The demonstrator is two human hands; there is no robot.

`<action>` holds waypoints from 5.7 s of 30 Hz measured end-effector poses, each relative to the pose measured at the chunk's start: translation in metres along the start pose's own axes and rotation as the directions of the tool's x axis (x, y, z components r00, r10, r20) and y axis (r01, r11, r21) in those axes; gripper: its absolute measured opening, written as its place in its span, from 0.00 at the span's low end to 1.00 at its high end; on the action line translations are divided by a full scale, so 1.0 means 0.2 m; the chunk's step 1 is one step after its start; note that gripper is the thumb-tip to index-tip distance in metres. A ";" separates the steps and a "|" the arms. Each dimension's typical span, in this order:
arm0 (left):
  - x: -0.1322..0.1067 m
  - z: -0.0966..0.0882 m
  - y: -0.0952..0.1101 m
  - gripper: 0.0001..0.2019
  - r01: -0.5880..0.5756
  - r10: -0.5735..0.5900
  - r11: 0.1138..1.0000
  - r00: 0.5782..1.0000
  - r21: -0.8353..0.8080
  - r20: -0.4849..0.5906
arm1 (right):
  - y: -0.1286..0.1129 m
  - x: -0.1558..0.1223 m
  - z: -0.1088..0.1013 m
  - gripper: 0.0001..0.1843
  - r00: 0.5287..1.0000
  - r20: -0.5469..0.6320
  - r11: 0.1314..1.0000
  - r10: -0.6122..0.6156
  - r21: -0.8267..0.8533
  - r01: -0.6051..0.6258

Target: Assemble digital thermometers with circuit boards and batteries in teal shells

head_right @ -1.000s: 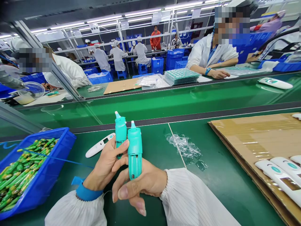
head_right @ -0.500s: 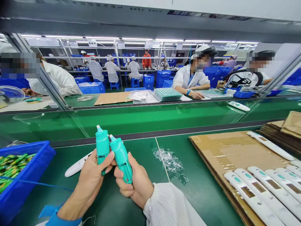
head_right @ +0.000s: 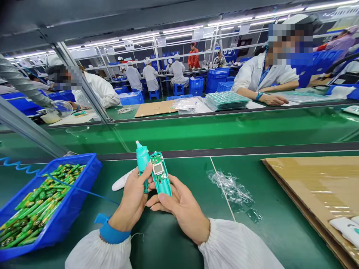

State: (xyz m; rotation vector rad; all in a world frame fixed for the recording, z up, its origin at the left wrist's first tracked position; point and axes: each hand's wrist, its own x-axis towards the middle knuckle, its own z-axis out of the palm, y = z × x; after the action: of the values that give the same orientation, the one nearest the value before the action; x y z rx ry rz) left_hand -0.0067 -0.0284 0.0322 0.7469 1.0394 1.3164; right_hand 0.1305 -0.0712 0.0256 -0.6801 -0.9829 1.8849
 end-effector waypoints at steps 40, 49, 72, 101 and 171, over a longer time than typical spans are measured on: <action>-0.06 0.02 -0.03 0.18 -0.148 0.157 0.926 0.988 0.347 0.003 | 0.05 0.01 0.02 0.13 0.974 -0.225 1.000 0.017 0.026 -0.012; -0.06 0.03 -0.03 0.18 -0.088 0.096 0.937 0.995 0.339 -0.005 | 0.03 0.00 0.00 0.12 0.978 -0.209 1.000 0.015 0.028 -0.010; -0.07 0.06 0.00 0.17 0.012 -0.015 0.990 1.000 0.142 0.022 | 0.05 -0.01 0.00 0.13 0.989 -0.143 0.999 -0.045 -0.002 0.045; -0.06 0.02 -0.06 0.18 -0.053 0.035 0.948 0.997 0.315 0.063 | 0.03 0.00 -0.01 0.26 0.964 -0.263 0.986 0.042 -0.143 -0.082; -0.06 0.04 -0.03 0.24 0.180 -0.197 0.979 0.950 0.092 0.244 | -0.06 -0.01 -0.14 0.20 0.976 0.131 0.814 -0.171 0.578 0.066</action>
State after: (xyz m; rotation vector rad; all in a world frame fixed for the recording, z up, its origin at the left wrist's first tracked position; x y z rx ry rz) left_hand 0.0029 -0.0401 0.0315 0.8222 0.9292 0.9969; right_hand 0.1581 -0.0593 0.0201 -0.0874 -0.4919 2.0083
